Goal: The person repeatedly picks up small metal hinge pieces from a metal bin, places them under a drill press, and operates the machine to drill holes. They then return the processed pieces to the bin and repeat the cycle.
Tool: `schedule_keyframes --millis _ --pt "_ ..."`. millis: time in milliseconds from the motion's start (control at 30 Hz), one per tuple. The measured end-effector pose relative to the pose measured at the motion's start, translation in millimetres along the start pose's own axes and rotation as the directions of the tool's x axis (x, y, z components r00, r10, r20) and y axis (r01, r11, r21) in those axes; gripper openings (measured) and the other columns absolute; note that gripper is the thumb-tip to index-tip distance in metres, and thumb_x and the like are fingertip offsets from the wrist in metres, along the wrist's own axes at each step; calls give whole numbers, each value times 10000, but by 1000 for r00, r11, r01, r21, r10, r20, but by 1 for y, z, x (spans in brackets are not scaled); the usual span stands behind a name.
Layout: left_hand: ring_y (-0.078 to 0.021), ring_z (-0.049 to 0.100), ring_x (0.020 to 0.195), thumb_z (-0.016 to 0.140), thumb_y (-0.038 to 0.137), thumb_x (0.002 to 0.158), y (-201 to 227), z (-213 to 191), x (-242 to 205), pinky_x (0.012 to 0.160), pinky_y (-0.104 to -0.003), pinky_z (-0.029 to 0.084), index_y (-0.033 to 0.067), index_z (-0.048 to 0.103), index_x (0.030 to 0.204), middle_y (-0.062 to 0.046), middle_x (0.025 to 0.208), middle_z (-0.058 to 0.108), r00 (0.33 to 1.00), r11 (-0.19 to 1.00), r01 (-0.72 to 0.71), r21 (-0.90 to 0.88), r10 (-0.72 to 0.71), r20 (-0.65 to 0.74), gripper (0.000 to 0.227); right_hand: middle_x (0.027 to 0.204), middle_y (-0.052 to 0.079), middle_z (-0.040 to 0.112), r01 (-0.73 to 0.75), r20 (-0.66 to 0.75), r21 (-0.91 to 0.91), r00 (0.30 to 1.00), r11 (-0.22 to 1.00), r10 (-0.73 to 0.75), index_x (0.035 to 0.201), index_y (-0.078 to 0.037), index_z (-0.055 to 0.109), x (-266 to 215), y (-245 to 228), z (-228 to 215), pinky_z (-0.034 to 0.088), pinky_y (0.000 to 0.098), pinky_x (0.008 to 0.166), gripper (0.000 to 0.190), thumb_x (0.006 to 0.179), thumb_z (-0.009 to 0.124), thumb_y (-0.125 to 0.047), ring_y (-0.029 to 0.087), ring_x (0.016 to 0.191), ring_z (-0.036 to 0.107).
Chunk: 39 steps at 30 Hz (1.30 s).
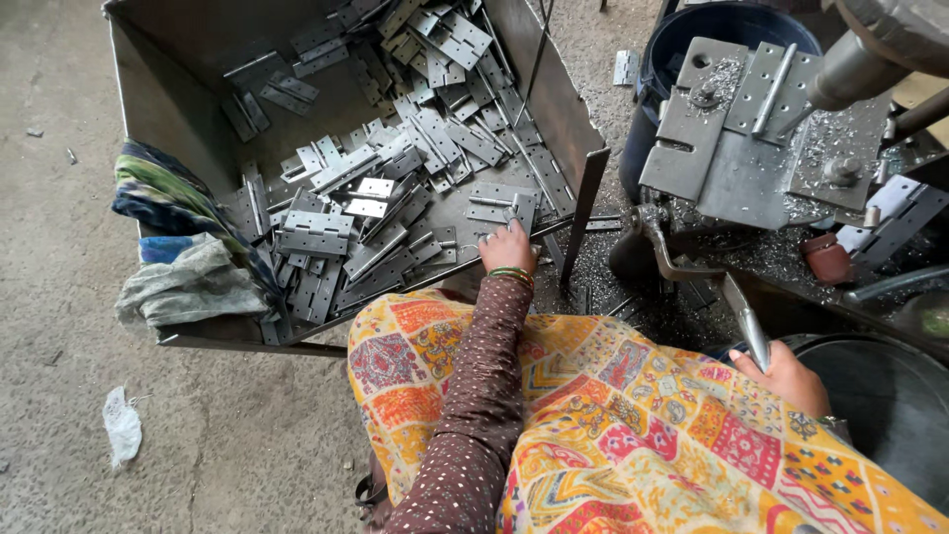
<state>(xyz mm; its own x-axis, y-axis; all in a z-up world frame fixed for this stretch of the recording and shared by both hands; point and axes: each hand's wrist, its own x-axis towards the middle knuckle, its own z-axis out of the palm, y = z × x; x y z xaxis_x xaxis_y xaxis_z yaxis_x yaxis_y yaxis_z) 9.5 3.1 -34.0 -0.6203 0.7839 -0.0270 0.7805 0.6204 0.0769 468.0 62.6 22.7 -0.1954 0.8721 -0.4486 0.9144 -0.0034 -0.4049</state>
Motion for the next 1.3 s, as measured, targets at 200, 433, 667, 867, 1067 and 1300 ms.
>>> schedule_keyframes --millis 200,433,667,867,1067,1300 --pt "-405 692 991 749 441 909 -32 3 23 898 -547 538 58 574 1255 -205 1053 723 978 934 106 -341 -36 203 545 872 183 756 6 -6 -37 1000 999 -6 1117 -97 673 1 5 1 563 455 773 563 886 649 -610 372 845 754" --pt "-339 718 939 756 228 818 5 -11 -2 963 -555 490 86 576 1355 -135 1053 714 997 999 -31 15 32 -66 584 862 184 757 8 -2 -18 1000 1000 -8 1100 -97 681 -1 0 0 568 453 776 546 885 652 -599 360 835 758" --pt "-387 697 979 828 320 761 -23 -29 15 868 -483 549 37 545 1316 -210 1022 721 982 925 37 -379 37 186 684 867 175 758 -11 16 -2 1000 1000 11 1107 -105 683 -1 -2 -1 564 440 785 522 890 663 -580 348 836 759" --pt "-376 702 952 826 391 761 -12 -33 8 863 -511 531 54 541 1311 -195 1045 720 993 945 11 -326 29 118 706 864 171 758 17 25 15 1000 1000 -18 1084 -100 691 3 4 -1 563 434 793 516 889 664 -577 338 841 759" --pt "-322 719 967 832 305 762 4 -18 7 903 -464 549 84 580 1258 -133 1047 725 995 992 -96 -78 96 -8 599 883 166 756 0 -5 3 1000 1000 0 1091 -113 699 -1 1 0 562 435 803 499 896 668 -571 343 865 752" --pt "-389 680 1033 857 331 738 -31 -11 23 906 -474 531 92 563 1351 -213 1083 720 986 891 34 -454 44 161 721 875 162 757 3 -9 9 1000 1000 -3 1107 -121 692 -4 -2 0 562 440 797 498 894 662 -570 344 855 753"
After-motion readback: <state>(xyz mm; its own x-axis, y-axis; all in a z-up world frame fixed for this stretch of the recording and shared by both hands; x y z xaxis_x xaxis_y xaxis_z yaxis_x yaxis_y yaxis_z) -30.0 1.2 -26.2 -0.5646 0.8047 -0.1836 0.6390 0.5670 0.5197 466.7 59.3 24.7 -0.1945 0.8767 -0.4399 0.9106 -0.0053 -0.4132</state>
